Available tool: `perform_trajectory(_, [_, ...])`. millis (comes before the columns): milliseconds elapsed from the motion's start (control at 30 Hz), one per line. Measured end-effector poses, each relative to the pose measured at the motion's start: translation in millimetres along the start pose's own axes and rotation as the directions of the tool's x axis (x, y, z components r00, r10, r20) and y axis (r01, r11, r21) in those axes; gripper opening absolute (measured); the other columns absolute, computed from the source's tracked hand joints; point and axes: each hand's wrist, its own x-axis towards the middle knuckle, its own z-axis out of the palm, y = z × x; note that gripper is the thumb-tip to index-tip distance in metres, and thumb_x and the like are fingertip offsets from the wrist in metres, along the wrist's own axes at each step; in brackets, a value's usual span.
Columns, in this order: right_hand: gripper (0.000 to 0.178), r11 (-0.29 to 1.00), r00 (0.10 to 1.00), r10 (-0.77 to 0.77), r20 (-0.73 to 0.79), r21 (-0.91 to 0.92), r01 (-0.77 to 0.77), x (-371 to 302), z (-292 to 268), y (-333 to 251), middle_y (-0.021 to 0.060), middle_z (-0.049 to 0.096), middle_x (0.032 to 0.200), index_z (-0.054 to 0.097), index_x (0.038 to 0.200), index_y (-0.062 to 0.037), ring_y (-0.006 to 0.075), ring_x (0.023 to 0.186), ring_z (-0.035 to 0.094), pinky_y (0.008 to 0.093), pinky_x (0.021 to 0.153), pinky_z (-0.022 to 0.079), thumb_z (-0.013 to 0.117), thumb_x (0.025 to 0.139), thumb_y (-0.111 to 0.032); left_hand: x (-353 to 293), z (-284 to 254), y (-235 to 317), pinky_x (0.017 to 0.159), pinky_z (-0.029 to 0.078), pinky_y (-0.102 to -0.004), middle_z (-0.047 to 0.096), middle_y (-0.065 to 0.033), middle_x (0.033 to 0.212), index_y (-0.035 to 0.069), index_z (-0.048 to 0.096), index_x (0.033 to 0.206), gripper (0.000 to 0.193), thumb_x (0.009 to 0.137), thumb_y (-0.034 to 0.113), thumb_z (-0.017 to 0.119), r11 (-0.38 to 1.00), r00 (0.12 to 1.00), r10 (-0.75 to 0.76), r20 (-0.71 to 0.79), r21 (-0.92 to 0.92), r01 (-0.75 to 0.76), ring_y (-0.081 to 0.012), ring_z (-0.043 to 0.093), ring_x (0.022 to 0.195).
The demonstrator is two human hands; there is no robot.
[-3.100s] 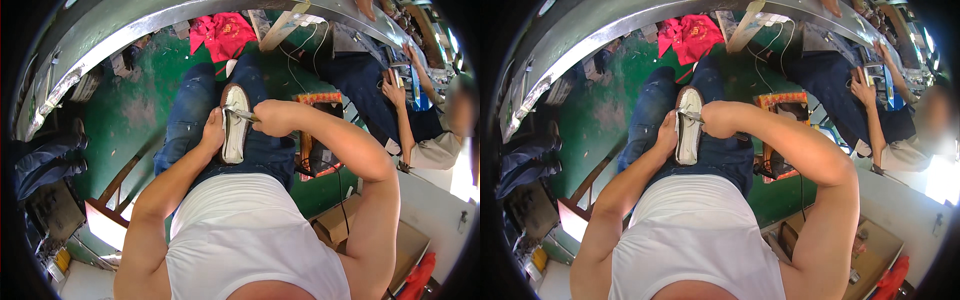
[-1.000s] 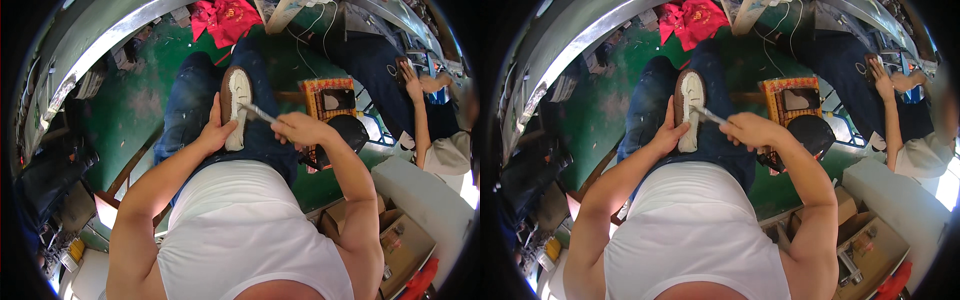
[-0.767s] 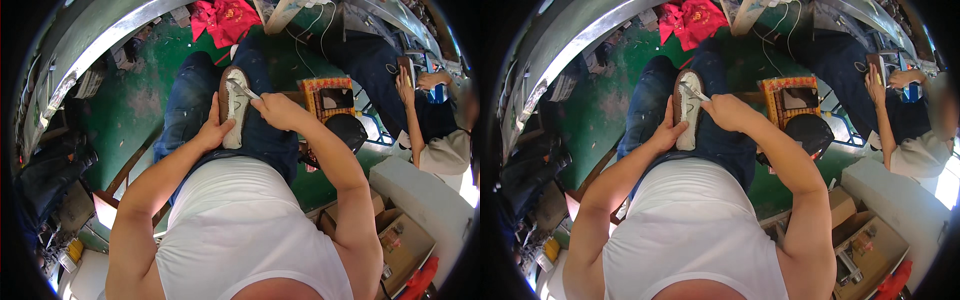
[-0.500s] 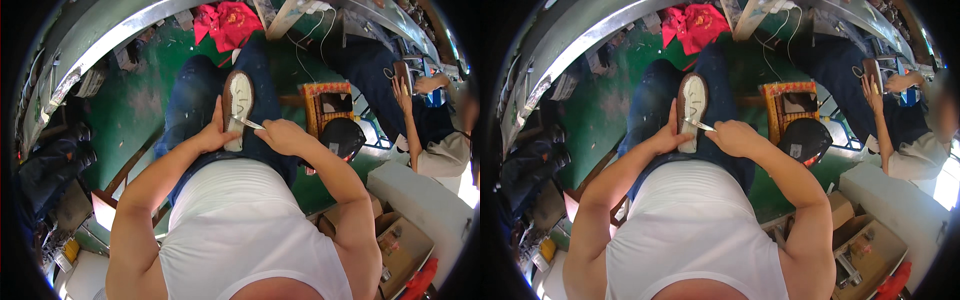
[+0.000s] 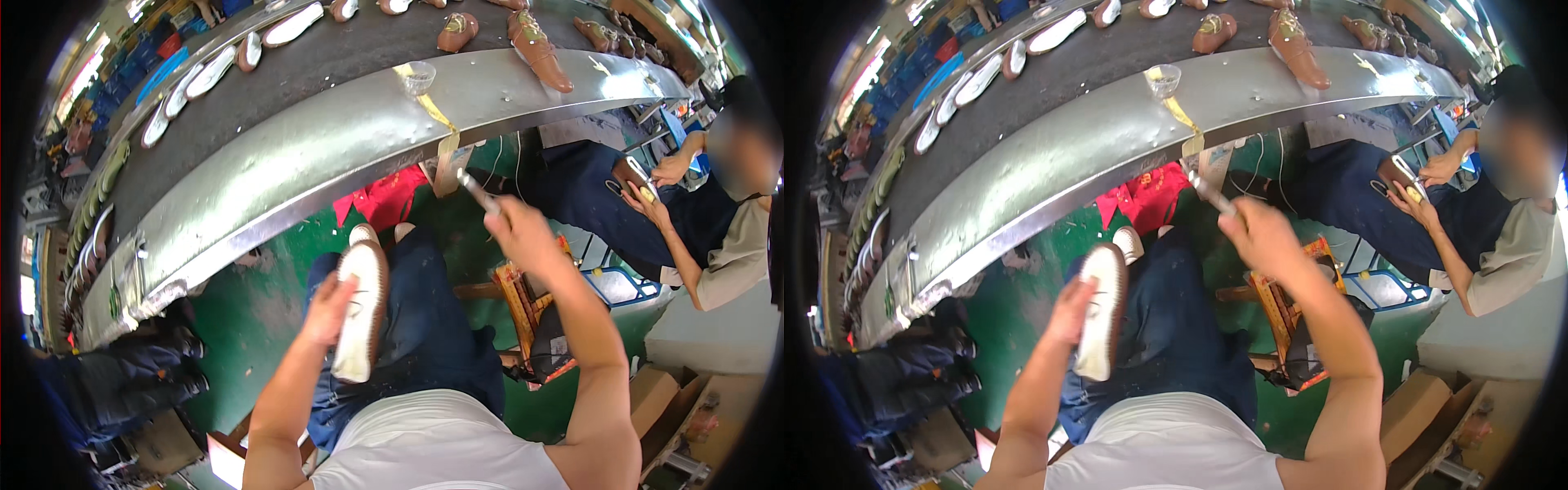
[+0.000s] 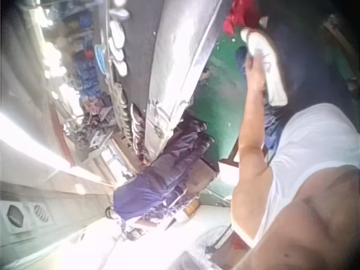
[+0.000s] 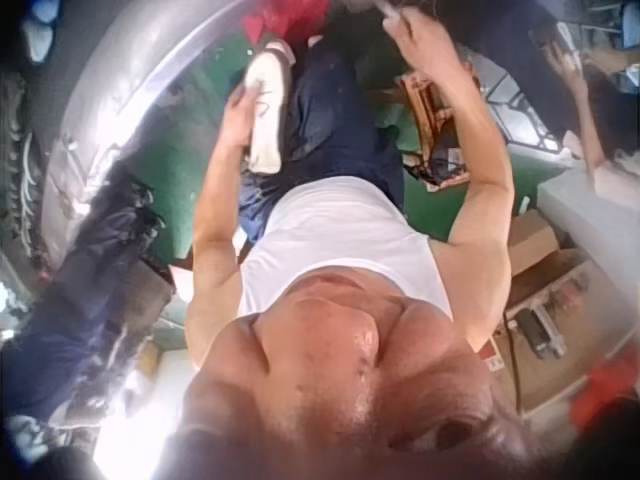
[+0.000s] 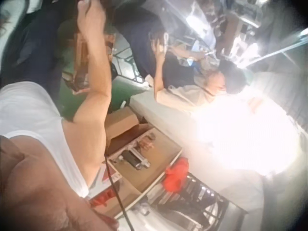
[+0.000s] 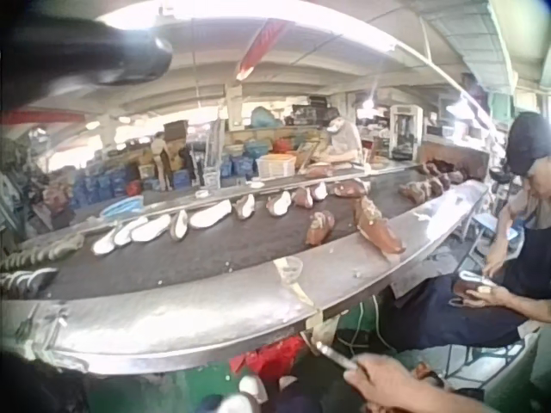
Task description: The recorder uses pincers to pull and shape the shoe upper over the last while working at a conveyor belt.
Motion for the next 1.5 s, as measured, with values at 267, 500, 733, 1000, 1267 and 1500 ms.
perform_trajectory(267, [0.038,0.871,0.955,-0.124,-0.268,-0.490,-0.024,193,-44,104,0.0195,0.064,0.095,0.059,0.099,-0.0009,0.0398,0.090,0.062,0.0493,0.078,0.048,0.062,0.091,-0.038,124,36,246,0.063,0.054,-0.0301,0.066,-0.0097,0.091,-0.003,0.056,0.114,0.049,0.095,0.042,0.061,0.778,0.907,0.414,0.072,0.489,-0.394,-0.0144,0.064,0.072])
perform_trajectory(500, [0.042,0.888,0.965,-0.059,-0.256,-0.455,-0.066,241,-49,137,0.0181,0.061,0.106,0.060,0.107,-0.0030,0.0353,0.103,0.058,0.0441,0.089,0.046,0.067,0.085,-0.038,308,135,340,0.095,0.047,-0.0422,0.063,-0.0305,0.115,-0.008,0.053,0.122,0.071,0.088,0.054,0.059,-0.213,0.761,0.573,0.302,0.952,-0.218,-0.0405,0.063,0.108])
perform_trajectory(733, [0.041,0.938,0.965,0.000,-0.262,-0.334,-0.091,240,-55,128,0.0160,0.063,0.103,0.062,0.106,-0.0026,0.0343,0.102,0.059,0.0428,0.089,0.047,0.073,0.081,-0.034,423,269,344,0.098,0.045,-0.0503,0.060,-0.0159,0.130,0.006,0.050,0.132,0.059,0.094,0.051,0.051,-0.762,0.669,0.523,0.529,0.641,0.089,-0.0348,0.057,0.121])
perform_trajectory(1000, [0.041,0.946,0.958,-0.015,-0.287,-0.314,-0.079,239,-60,134,0.0141,0.062,0.097,0.060,0.104,-0.0039,0.0351,0.094,0.060,0.0431,0.082,0.048,0.079,0.073,-0.024,539,259,398,0.095,0.048,-0.0489,0.069,-0.0211,0.105,0.008,0.069,0.109,0.047,0.097,0.043,0.041,-0.302,0.603,0.647,0.467,0.883,-0.359,-0.0402,0.064,0.105])
perform_trajectory(1267, [0.045,0.945,0.956,-0.081,-0.282,-0.327,-0.016,249,-58,135,0.0124,0.062,0.097,0.060,0.104,-0.0043,0.0348,0.089,0.060,0.0425,0.078,0.048,0.082,0.068,-0.022,685,90,427,0.117,0.019,-0.0398,0.038,-0.0207,0.152,0.005,0.048,0.142,0.086,0.089,0.072,0.046,0.411,0.828,0.547,0.124,0.822,-0.394,-0.0266,0.029,0.145])
perform_trajectory(1500, [0.046,0.950,0.959,-0.056,-0.276,-0.310,-0.034,247,-53,142,0.0109,0.063,0.098,0.060,0.104,-0.0054,0.0319,0.087,0.060,0.0402,0.077,0.048,0.083,0.067,-0.022,692,232,381,0.111,0.033,-0.0388,0.048,-0.0250,0.142,-0.005,0.056,0.132,0.107,0.078,0.086,0.039,-0.066,0.754,0.657,-0.007,0.996,0.066,-0.0377,0.043,0.135])
